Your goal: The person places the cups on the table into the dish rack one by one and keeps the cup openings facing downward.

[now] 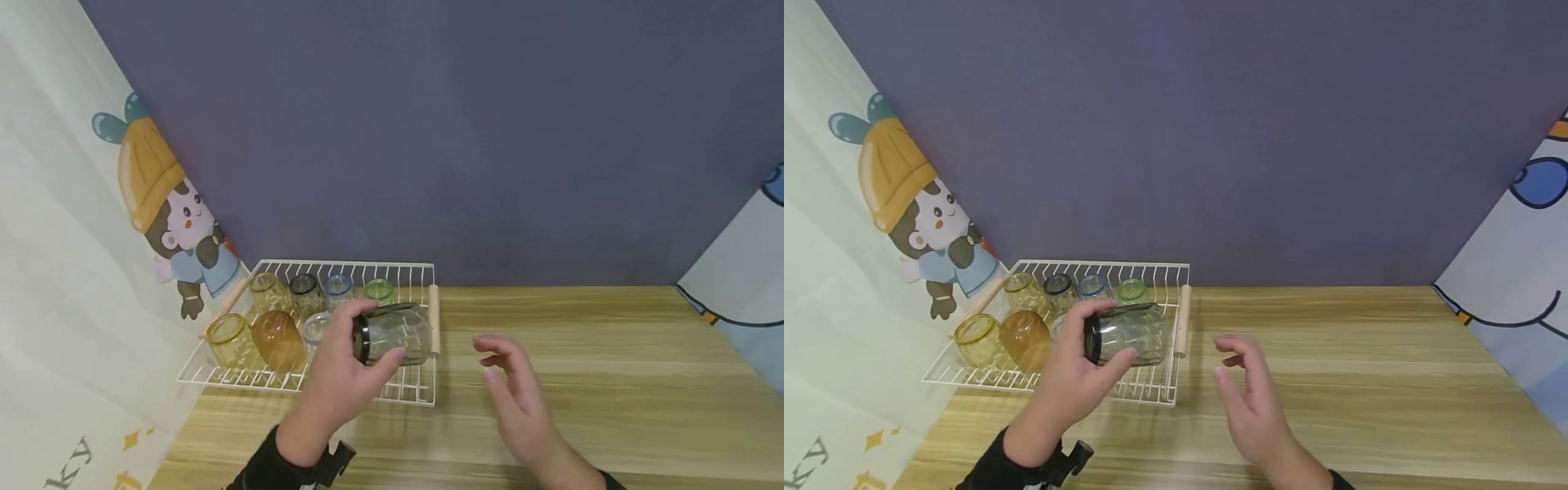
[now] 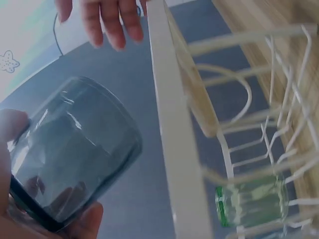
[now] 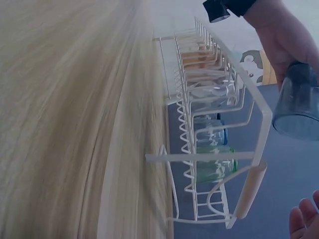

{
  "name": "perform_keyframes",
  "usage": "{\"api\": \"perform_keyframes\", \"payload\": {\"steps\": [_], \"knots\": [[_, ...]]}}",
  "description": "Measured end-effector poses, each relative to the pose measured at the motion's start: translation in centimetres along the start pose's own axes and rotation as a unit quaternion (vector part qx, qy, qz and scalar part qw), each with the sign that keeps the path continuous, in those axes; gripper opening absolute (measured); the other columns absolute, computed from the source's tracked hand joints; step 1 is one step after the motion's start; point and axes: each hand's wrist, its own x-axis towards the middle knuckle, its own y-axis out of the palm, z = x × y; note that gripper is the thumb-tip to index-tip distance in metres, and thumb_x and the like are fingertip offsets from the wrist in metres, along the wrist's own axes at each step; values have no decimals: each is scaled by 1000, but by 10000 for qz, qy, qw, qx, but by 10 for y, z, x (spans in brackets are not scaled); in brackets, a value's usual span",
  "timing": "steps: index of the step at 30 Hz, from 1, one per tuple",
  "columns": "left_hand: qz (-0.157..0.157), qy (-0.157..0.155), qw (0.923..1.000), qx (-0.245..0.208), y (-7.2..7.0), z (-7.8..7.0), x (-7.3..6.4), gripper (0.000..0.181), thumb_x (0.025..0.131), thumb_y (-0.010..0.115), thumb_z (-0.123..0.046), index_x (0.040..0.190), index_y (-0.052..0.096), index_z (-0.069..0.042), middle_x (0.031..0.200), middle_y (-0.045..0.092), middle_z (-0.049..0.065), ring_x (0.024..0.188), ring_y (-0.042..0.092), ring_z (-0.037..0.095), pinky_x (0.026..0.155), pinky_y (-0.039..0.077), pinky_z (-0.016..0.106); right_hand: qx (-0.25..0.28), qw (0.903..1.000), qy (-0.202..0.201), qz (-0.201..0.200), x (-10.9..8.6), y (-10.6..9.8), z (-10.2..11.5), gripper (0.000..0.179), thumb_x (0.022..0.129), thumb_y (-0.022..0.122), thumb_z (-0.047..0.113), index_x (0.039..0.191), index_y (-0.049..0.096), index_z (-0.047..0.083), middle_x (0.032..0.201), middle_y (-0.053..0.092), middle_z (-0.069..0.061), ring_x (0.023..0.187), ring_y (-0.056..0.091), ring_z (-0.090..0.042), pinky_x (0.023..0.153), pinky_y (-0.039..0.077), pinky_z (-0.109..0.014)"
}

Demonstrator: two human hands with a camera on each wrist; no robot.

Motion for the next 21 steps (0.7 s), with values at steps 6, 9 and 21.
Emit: {"api": "perform_keyframes", "payload": {"steps": [6,9,21], "knots": [[-55,-306,9972,683,-9,5,8,72,74,84,-32,131,46,-10,122,53,6,97,54,18,78,55,36,-257,9995,179,-51,-4,-3,-1,39,86,41,-24,125,42,-21,125,50,-23,116,47,-26,96,42,-26],[70,-393,9931,1104,-13,8,14,70,72,84,-34,127,49,-6,119,55,7,101,55,20,85,54,38,-468,9984,311,-29,-3,1,-1,41,85,43,-24,126,45,-18,125,51,-22,116,49,-22,95,43,-26],[1532,-4,9529,2618,-9,18,35,73,78,74,-48,136,50,-9,127,58,4,115,55,21,98,49,38,-1074,9919,668,79,-17,-4,-6,46,84,52,-21,128,47,-10,125,53,-17,114,48,-26,94,42,-26]]}}
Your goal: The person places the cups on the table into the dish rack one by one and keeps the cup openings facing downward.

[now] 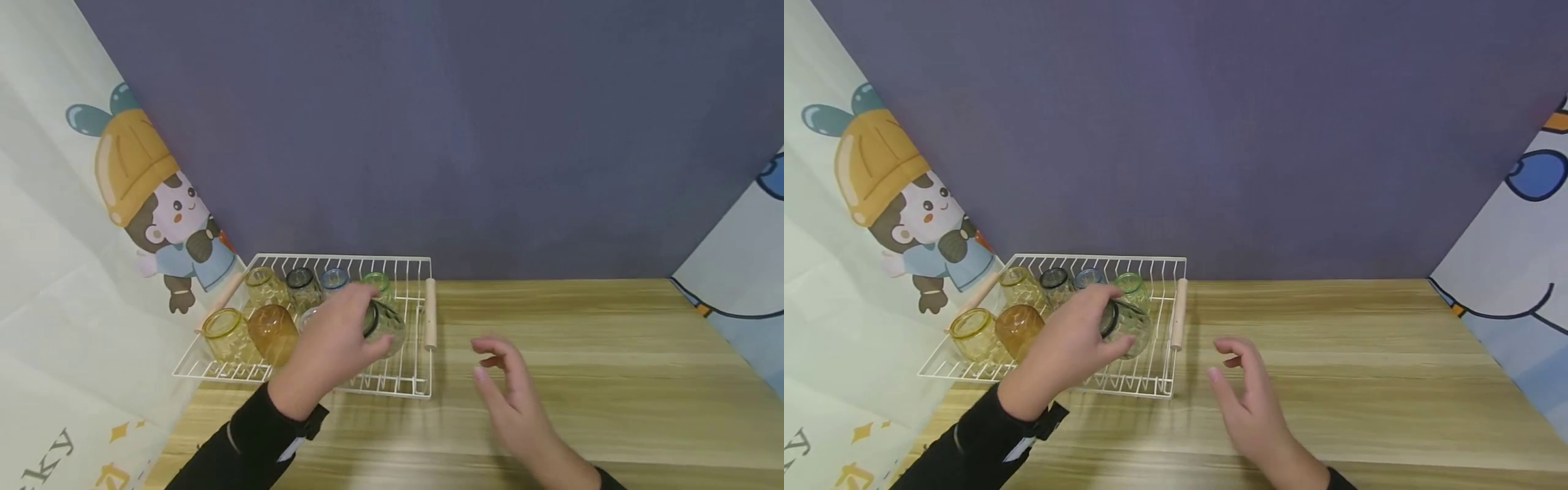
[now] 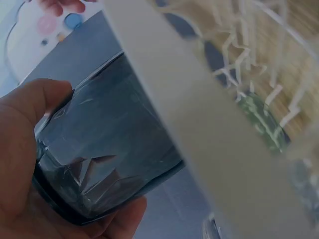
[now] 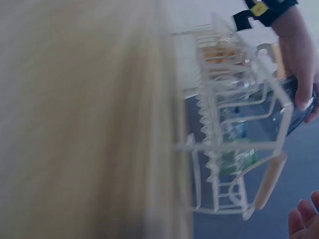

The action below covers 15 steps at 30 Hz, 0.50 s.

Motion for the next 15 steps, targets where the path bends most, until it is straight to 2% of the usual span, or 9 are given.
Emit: {"api": "perform_keyframes", "payload": {"steps": [3,5,7,11,13,15], "knots": [[390,101,9989,231,-1,3,5,73,79,74,-50,136,51,-11,129,57,4,115,55,20,98,49,37,-595,9962,573,267,-10,-11,-2,50,88,56,-13,135,47,2,130,52,-9,116,47,-22,94,41,-24],[649,76,9974,319,-1,6,8,72,80,73,-52,136,51,-12,129,57,3,115,55,20,97,49,37,-1050,9879,1035,487,-16,-18,-3,51,92,59,-3,139,45,11,133,51,-2,118,47,-17,94,42,-25],[843,39,9957,386,0,9,11,71,81,73,-52,136,51,-14,129,57,3,115,55,20,96,49,36,-1458,9771,1366,739,-19,-22,-5,52,95,61,8,142,42,17,137,48,1,120,46,-14,96,44,-31],[1130,58,9923,508,4,14,15,70,81,72,-53,135,52,-13,124,58,2,110,57,19,93,50,36,-2246,9506,1718,1285,-21,-26,-6,59,95,64,30,147,38,19,144,43,-1,129,42,-20,101,44,-50],[1272,45,9906,503,6,15,15,70,81,72,-53,135,52,-13,124,57,2,109,56,20,94,50,36,-2520,9378,1786,1582,-22,-26,-5,65,93,65,35,149,36,20,148,41,-3,133,39,-26,102,41,-57],[1403,12,9885,555,8,15,15,71,81,72,-54,135,51,-12,125,57,3,111,56,20,95,50,37,-2695,9290,1787,1798,-23,-26,-4,69,92,67,37,150,34,21,150,39,-3,136,36,-29,104,38,-61]]}}
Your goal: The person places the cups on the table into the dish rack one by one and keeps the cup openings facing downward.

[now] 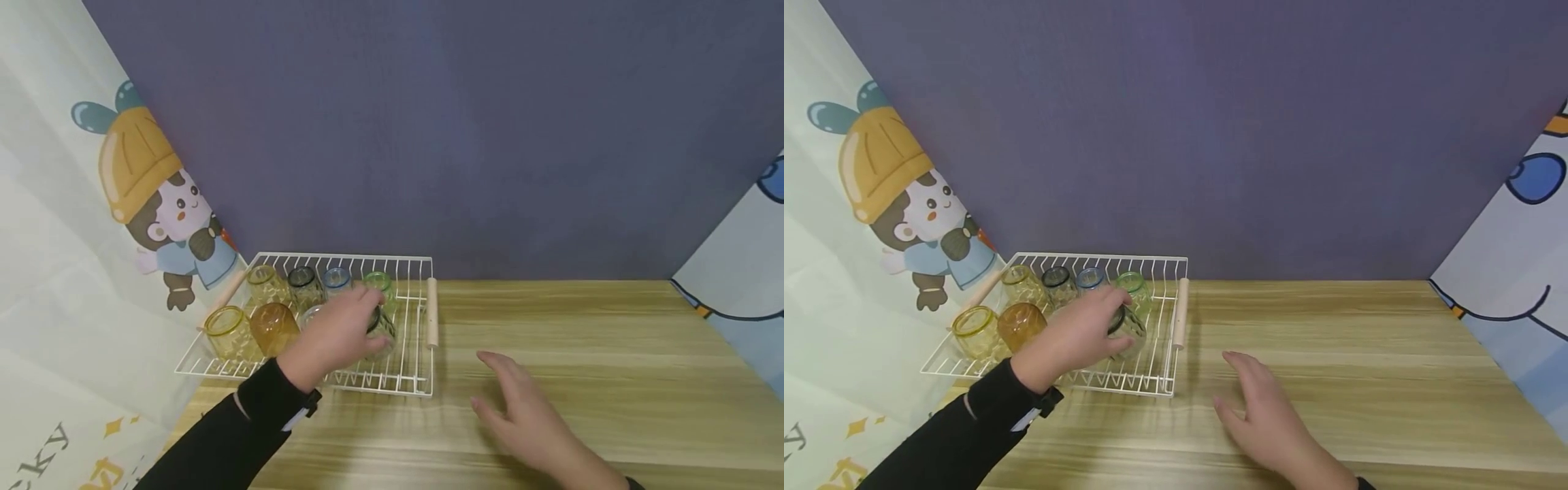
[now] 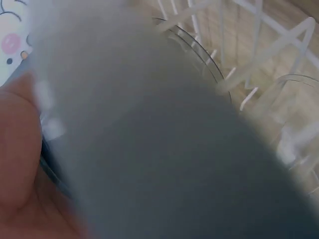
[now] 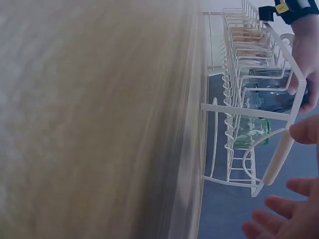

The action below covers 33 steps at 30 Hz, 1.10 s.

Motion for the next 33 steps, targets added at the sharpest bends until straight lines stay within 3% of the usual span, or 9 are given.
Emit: {"api": "perform_keyframes", "payload": {"steps": [11,17,25,33], "knots": [[261,106,9983,507,10,-4,6,71,83,70,-54,135,51,-10,126,57,6,110,56,23,96,50,41,-384,9989,-78,-241,-4,-4,2,70,91,68,37,150,36,17,148,43,-8,133,40,-33,103,40,-61],[338,234,9980,470,14,-6,6,70,83,71,-52,135,51,-10,124,58,7,106,58,23,88,53,39,-372,9987,-119,-330,-4,-5,1,70,90,69,36,150,37,17,147,44,-8,132,41,-32,103,40,-60],[380,252,9982,402,18,-4,7,71,84,71,-50,138,49,-10,129,56,8,113,56,25,95,51,43,-350,9989,64,-312,-6,-3,0,69,90,69,35,147,40,13,145,46,-10,130,43,-33,101,41,-60],[469,223,9971,557,25,-3,9,74,85,68,-54,139,48,-9,132,55,9,113,56,26,93,52,42,-363,9989,74,-271,-8,-3,-3,69,89,70,35,147,40,12,144,46,-11,130,44,-32,102,41,-58]]}}
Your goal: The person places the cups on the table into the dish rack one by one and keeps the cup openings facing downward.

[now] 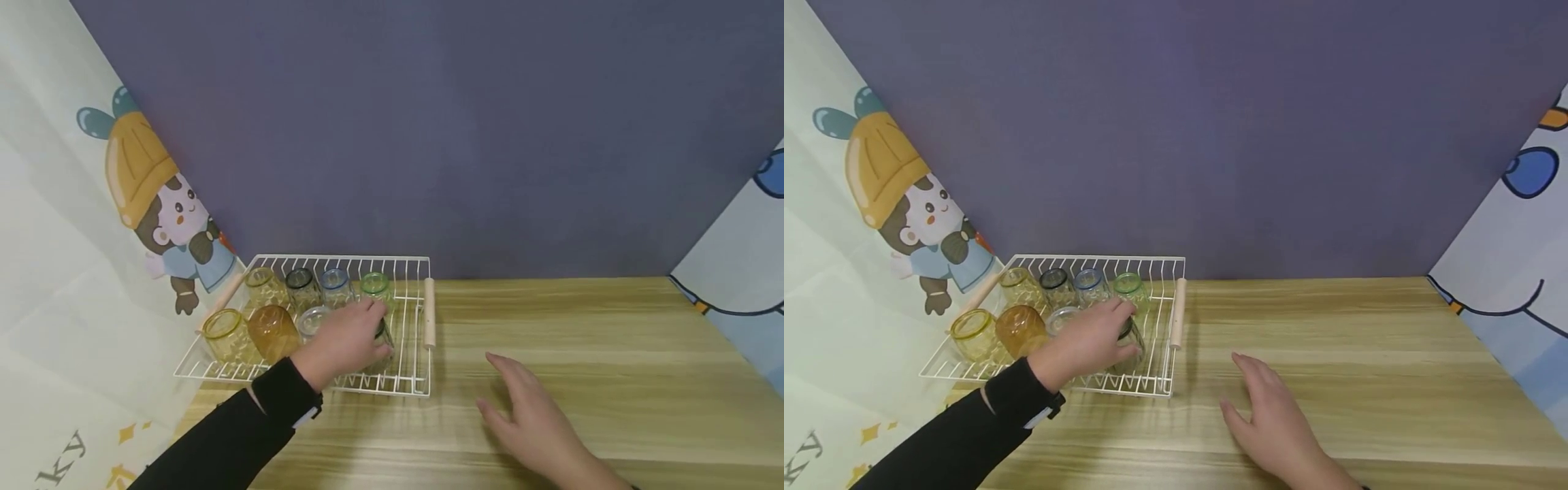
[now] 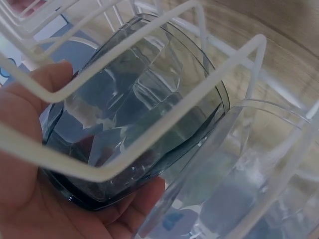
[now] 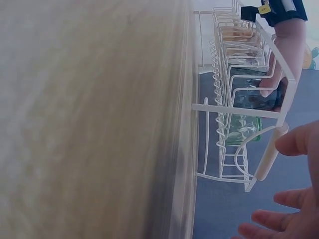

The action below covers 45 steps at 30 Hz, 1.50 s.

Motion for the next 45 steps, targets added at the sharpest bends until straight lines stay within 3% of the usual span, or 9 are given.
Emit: {"api": "perform_keyframes", "payload": {"steps": [4,8,11,16,20,24,31,38,45], "knots": [[-92,-7,9996,281,4,0,-1,77,86,63,-61,141,46,-9,135,52,9,119,53,27,98,49,43,19,10000,20,31,-3,-2,2,70,89,71,33,147,40,11,145,46,-10,129,45,-32,101,42,-59],[-438,-44,9986,308,2,-3,-8,83,86,59,-65,145,42,-10,147,42,13,134,39,31,112,35,48,69,10000,39,59,-6,-4,4,69,89,70,34,148,39,13,145,46,-10,129,45,-33,100,43,-60],[-898,-56,9959,-13,-8,-7,-21,85,87,56,-66,149,38,-10,153,34,15,140,30,32,116,25,49,51,9998,151,86,-11,-6,3,70,90,68,38,149,37,15,146,44,-9,130,45,-33,99,43,-61],[-1510,-319,9837,-921,-22,-11,-54,84,89,47,-71,149,38,-13,156,30,9,142,27,29,114,28,52,60,9994,311,112,-19,-11,-1,71,91,66,41,150,35,16,148,41,-8,130,43,-33,100,41,-63],[-1704,-591,9748,-1312,-19,-9,-75,80,90,52,-65,148,40,-12,158,28,6,143,26,27,114,28,53,98,9992,346,152,-24,-15,-1,71,91,67,39,151,34,18,147,42,-8,129,45,-34,98,42,-63],[-1853,-617,9722,-1291,-10,-5,-81,75,90,59,-58,145,43,-9,156,31,7,142,27,28,114,28,52,122,9993,347,98,-28,-17,-2,70,91,67,37,150,34,18,146,44,-8,128,46,-34,96,43,-64],[-1974,-835,9693,-1204,-1,-1,-93,81,89,52,-66,145,42,-9,154,34,11,141,30,28,114,28,53,-38,9996,262,-71,-31,-27,-2,70,91,67,38,148,37,11,144,45,-12,127,45,-37,96,43,-63],[-2083,-1022,9671,-1047,3,0,-105,79,89,59,-59,146,41,-8,154,34,15,140,30,34,114,27,56,-166,9983,554,44,-29,-44,-2,72,94,61,45,149,34,6,145,42,-19,129,41,-42,96,40,-65],[-1307,-526,9900,-123,-10,-22,-75,77,90,54,-63,143,45,-9,149,40,17,137,35,35,116,24,53,-179,9987,291,-391,-31,-49,-4,69,91,69,32,144,39,1,139,46,-22,126,42,-44,95,39,-65]]}}
